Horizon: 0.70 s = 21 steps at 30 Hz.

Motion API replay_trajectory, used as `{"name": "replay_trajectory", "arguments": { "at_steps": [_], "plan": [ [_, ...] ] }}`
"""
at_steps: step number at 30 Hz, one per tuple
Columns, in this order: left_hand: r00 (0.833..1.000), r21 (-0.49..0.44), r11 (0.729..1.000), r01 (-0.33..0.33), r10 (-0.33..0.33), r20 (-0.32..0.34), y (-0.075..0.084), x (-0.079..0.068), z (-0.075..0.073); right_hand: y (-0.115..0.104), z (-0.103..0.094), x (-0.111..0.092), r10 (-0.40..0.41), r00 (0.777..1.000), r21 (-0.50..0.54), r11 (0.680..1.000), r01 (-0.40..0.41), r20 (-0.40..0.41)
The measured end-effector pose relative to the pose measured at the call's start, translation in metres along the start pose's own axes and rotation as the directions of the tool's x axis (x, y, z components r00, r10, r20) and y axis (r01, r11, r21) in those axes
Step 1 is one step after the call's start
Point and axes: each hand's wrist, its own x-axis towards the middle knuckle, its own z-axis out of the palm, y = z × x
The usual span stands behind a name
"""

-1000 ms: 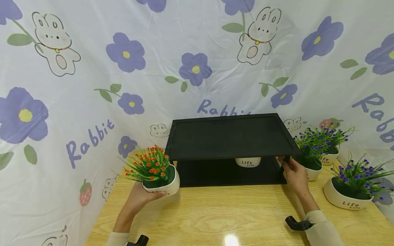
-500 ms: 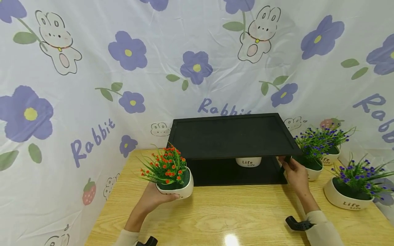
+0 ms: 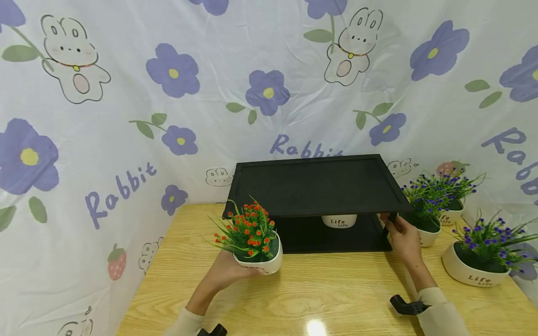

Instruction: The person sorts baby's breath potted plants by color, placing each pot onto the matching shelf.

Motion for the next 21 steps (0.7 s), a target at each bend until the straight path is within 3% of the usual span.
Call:
{"name": "replay_trajectory", "arguments": {
  "at_steps": [7,11,14,18,21],
  "plan": [
    [0.997,-0.005,1.0,0.008,-0.008,0.079,-0.004,0.007,0.019,-0.002,-0.001,-0.001,0.006,1.0,0.003,1.0,-0.006,0.008],
    [0.987,-0.058,0.995,-0.08,0.087,0.138,-0.01,0.012,0.031,-0.002,0.0,0.0,0.004,1.0,0.004,1.0,-0.004,0.008],
    [0.98,-0.071,0.993,-0.094,0.104,0.169,-0.016,0.015,0.038,-0.002,0.0,0.0,-0.002,1.0,0.0,1.0,0.002,0.004],
    [0.984,-0.011,1.0,-0.006,0.008,0.175,-0.024,0.015,0.047,-0.001,0.0,0.0,-0.001,1.0,-0.005,1.0,0.001,0.003],
    [0.983,-0.018,1.0,0.002,0.001,0.183,-0.031,0.017,0.052,-0.001,0.0,0.0,0.002,1.0,-0.005,1.0,-0.002,0.003]
  ]
}}
